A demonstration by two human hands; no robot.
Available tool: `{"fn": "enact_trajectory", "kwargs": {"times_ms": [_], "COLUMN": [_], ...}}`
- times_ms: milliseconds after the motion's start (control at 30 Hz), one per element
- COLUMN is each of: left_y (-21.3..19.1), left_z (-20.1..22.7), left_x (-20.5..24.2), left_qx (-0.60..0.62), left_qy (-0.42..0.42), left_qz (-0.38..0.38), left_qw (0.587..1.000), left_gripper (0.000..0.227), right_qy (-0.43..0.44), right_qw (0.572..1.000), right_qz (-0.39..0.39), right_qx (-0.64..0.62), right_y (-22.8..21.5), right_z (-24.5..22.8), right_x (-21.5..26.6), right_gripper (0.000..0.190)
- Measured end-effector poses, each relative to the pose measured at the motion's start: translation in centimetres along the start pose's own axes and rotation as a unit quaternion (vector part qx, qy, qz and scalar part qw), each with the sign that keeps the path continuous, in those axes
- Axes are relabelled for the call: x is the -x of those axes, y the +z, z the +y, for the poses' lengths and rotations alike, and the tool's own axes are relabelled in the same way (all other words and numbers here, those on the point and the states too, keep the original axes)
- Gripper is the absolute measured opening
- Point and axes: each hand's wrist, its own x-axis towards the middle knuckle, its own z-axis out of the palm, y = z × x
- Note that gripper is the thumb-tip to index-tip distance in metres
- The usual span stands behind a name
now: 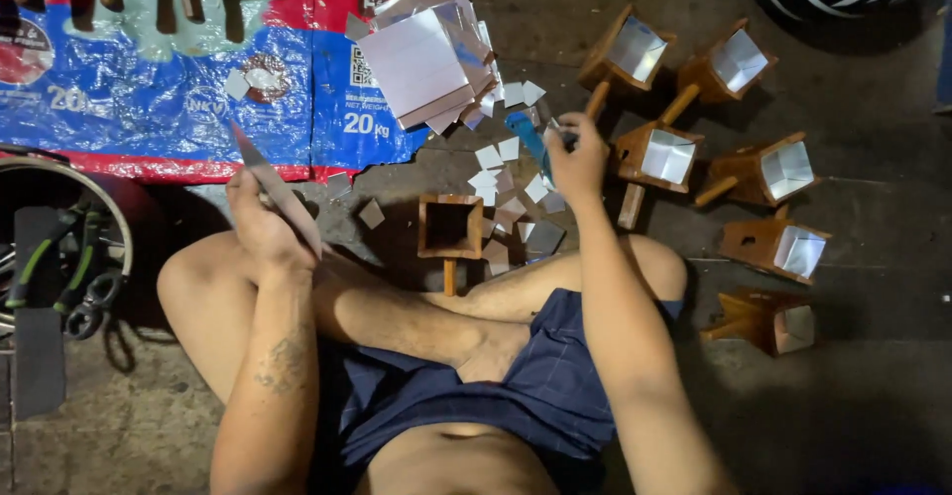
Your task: Marking and cutting reflective sheets to size using a pen and scissors on a workshop floor.
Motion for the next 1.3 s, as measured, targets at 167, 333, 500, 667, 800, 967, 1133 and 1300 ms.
{"fn": "enact_trajectory", "kwargs": {"times_ms": [167, 333, 500, 667, 800, 967, 1133, 1300], "left_y": [3.4, 3.8, 3.7, 1.3, 2.5, 3.4, 2.8, 3.4], "left_z": [2.0, 1.9, 2.4, -1.0, -2.5, -2.3, -4.2, -1.1], "left_x": [2.8, 3.3, 3.7, 0.0, 1.3, 7.5, 9.3, 8.8], "left_qx": [0.041, 0.028, -0.043, -0.027, -0.073, -0.113, -0.214, -0.168], "left_qy": [0.025, 0.04, 0.059, 0.088, 0.029, 0.04, 0.076, 0.039], "left_qz": [0.012, 0.012, -0.01, -0.039, -0.15, -0.321, -0.468, -0.38], "left_qw": [0.999, 0.999, 0.997, 0.995, 0.986, 0.939, 0.854, 0.909], "left_gripper": [0.008, 0.01, 0.014, 0.012, 0.039, 0.048, 0.045, 0.041], "right_qy": [0.028, 0.08, 0.089, 0.033, -0.028, -0.088, -0.088, -0.085], "right_qw": [0.995, 0.993, 0.973, 0.96, 0.942, 0.912, 0.913, 0.934], "right_qz": [-0.008, -0.087, -0.172, -0.23, -0.266, -0.295, -0.307, -0.283], "right_qx": [-0.1, 0.014, 0.126, 0.153, 0.202, 0.271, 0.253, 0.201], "right_y": [-1.7, -2.4, -0.1, 1.2, 0.2, 0.0, -0.1, -1.4], "right_z": [0.1, -1.2, 0.9, -1.0, -3.6, -3.1, -3.1, -6.3], "right_x": [-0.6, 0.0, -0.1, 1.3, 1.8, 2.1, 2.3, 2.8], "right_gripper": [0.026, 0.034, 0.038, 0.039, 0.039, 0.042, 0.044, 0.043]}}
